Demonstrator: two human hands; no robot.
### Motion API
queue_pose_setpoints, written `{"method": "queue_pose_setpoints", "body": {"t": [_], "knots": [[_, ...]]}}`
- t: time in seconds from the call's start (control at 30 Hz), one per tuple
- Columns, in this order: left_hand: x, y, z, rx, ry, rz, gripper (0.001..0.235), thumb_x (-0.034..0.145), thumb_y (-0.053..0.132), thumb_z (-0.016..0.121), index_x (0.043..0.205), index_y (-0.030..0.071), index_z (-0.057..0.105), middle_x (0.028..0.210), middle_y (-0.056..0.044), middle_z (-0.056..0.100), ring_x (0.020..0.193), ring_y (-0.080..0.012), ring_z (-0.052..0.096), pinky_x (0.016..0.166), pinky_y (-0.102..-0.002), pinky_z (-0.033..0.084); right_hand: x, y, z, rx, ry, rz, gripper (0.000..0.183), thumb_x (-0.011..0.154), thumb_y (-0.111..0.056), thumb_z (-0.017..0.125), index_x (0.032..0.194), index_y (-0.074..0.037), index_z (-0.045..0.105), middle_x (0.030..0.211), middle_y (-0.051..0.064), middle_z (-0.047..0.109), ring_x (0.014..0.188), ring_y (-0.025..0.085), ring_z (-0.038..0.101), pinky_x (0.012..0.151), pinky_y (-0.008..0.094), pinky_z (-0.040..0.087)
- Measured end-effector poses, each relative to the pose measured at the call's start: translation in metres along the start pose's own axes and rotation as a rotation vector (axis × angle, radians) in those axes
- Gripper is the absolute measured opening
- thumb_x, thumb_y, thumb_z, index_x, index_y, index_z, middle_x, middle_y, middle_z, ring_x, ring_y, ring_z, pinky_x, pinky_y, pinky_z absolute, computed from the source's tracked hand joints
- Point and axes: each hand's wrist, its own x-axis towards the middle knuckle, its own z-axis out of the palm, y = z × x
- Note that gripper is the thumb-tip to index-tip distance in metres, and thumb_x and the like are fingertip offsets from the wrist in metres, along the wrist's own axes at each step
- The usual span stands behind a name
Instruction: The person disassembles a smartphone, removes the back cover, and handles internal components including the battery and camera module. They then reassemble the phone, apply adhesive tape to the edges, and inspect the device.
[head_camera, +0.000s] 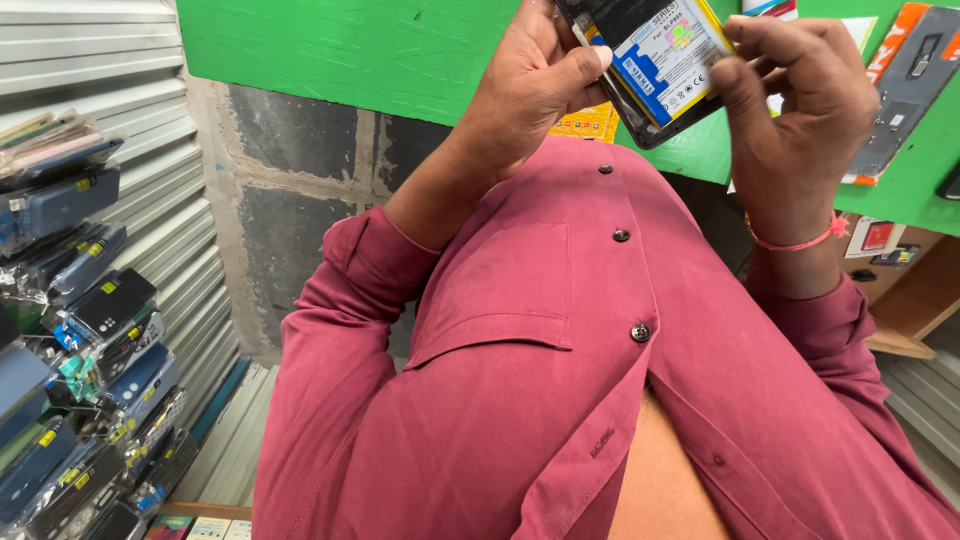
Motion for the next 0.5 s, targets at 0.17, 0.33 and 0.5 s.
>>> {"method": "queue_pose_setpoints", "body": {"t": [0.17,0.33,0.5], "knots": [[0.000,-0.005,-0.003,-0.062,-0.043,0.040,0.049,0.109,-0.007,0.050,0.153,0.000,0.029,0.146,-0.017,0.053,0.127,-0.0241,0.064,0.112,-0.044,0.058,0.000,0.000,-0.002,-0.044,-0.083,-0.050,0.056,0.100,-0.013,0.092,0.145,0.003,0.062,0.125,0.011,0.057,0.105,0.015,0.058,0.080,0.025,0.053],[-0.002,-0.010,-0.001,-0.047,-0.059,0.045,0.054,0.108,-0.009,0.049,0.157,0.000,0.027,0.144,-0.017,0.052,0.133,-0.0240,0.061,0.117,-0.043,0.053,-0.002,0.003,-0.001,-0.140,-0.096,-0.074,0.066,0.095,-0.024,0.092,0.148,-0.001,0.063,0.122,0.008,0.056,0.100,0.015,0.056,0.079,0.025,0.052],[-0.004,-0.010,0.000,-0.034,-0.063,0.032,0.055,0.107,-0.008,0.048,0.157,0.000,0.026,0.144,-0.017,0.052,0.133,-0.0235,0.060,0.117,-0.044,0.054,-0.003,0.008,-0.001,-0.226,-0.107,-0.127,0.069,0.093,-0.034,0.094,0.148,-0.004,0.064,0.115,0.006,0.055,0.095,0.014,0.054,0.075,0.026,0.051]]}}
